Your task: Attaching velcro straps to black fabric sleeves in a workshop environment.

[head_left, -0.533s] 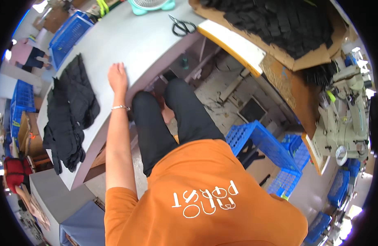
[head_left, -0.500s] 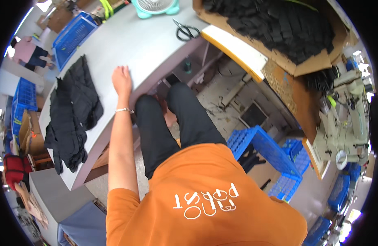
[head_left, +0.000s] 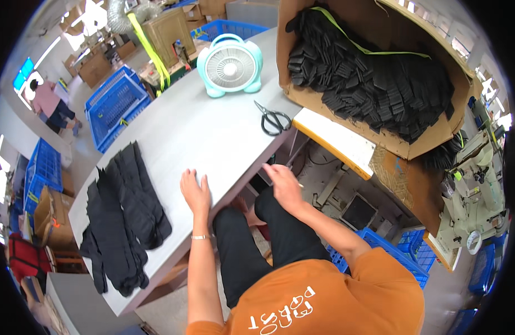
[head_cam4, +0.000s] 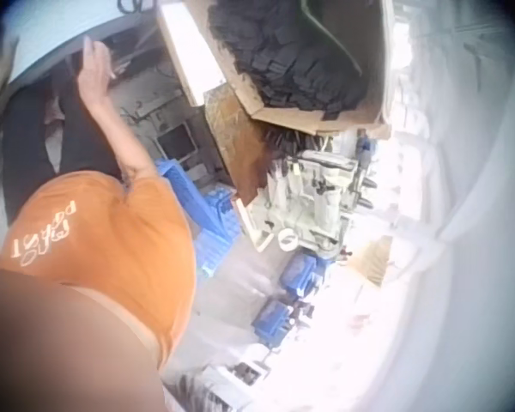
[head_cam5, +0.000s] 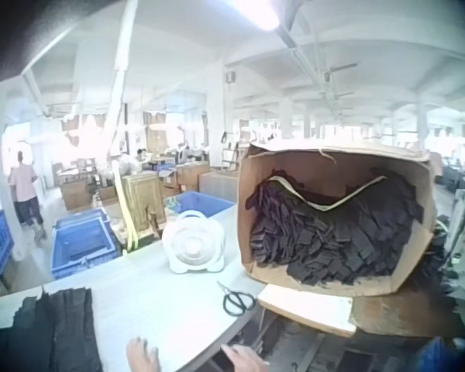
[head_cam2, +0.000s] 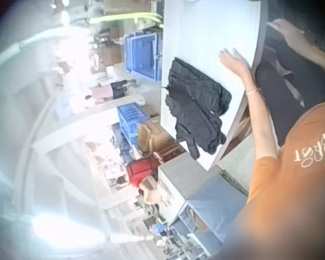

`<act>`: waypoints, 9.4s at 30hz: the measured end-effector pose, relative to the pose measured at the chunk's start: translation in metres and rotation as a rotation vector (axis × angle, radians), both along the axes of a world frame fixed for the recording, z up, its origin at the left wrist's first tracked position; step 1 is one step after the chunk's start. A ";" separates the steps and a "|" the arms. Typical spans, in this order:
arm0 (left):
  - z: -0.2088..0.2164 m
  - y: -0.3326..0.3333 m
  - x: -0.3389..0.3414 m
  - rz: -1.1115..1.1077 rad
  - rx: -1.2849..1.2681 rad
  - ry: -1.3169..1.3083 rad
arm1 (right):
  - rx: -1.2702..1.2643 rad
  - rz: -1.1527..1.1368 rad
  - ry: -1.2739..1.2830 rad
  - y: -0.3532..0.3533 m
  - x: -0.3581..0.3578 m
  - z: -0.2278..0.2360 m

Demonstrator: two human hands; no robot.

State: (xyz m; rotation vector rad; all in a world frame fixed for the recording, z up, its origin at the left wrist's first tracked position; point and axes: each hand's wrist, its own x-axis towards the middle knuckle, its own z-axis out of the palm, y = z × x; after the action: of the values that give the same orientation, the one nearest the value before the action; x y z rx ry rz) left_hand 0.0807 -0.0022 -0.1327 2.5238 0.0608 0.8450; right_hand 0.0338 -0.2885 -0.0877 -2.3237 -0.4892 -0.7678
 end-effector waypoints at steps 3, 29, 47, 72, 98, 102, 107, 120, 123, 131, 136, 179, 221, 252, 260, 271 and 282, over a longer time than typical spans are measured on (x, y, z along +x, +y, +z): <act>0.005 -0.003 -0.002 -0.020 -0.033 0.047 | -0.056 0.137 -0.001 0.049 0.072 0.004; 0.012 -0.017 0.005 0.010 -0.013 0.145 | -0.628 -0.949 -0.156 -0.249 0.256 0.168; 0.048 -0.045 -0.069 -0.294 -1.500 0.149 | -0.253 0.560 -0.047 0.044 -0.066 0.004; 0.072 0.054 -0.157 0.094 -1.037 0.046 | 0.301 0.371 0.976 0.082 0.006 0.058; 0.080 0.221 0.005 0.134 0.349 0.359 | 0.208 0.404 0.963 0.054 -0.042 0.037; 0.090 0.220 0.004 0.089 0.244 0.480 | 0.224 0.386 0.975 0.051 -0.043 0.043; 0.136 0.219 -0.043 0.050 0.125 0.470 | 0.242 0.305 1.040 0.034 -0.046 0.037; 0.135 0.261 -0.090 -0.108 0.485 0.457 | 0.184 0.463 0.987 0.063 -0.052 0.043; 0.139 0.258 -0.073 -0.047 0.326 0.955 | 0.206 0.463 0.972 0.062 -0.057 0.047; 0.128 0.266 -0.052 -0.125 0.490 0.642 | 0.184 0.406 1.033 0.026 -0.068 0.023; 0.132 0.212 -0.027 -0.078 0.540 0.558 | 0.190 0.419 1.033 0.031 -0.067 0.033; 0.071 0.072 0.003 -0.018 -0.127 0.007 | 0.213 0.301 0.870 0.015 -0.058 0.019; 0.057 -0.061 -0.128 -0.133 -1.388 0.442 | 0.042 0.484 0.738 -0.016 -0.032 0.030; 0.026 -0.031 -0.082 -0.216 -0.117 0.060 | 0.621 0.341 0.986 0.036 -0.038 0.004; 0.052 -0.037 -0.085 0.026 -0.698 0.122 | 0.636 0.456 0.983 0.067 -0.015 0.026; 0.067 -0.007 -0.096 -0.170 -1.592 0.308 | 0.397 0.417 0.798 0.122 0.011 0.036; 0.076 -0.010 -0.106 -0.252 -1.740 0.321 | 0.441 0.472 0.925 0.117 0.006 0.041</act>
State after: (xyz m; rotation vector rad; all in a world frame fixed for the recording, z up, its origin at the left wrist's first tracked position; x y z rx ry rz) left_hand -0.0253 -0.0121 -0.0566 0.9229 0.3747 0.0444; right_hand 0.0393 -0.1719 -0.0468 -1.7770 -0.3580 0.4002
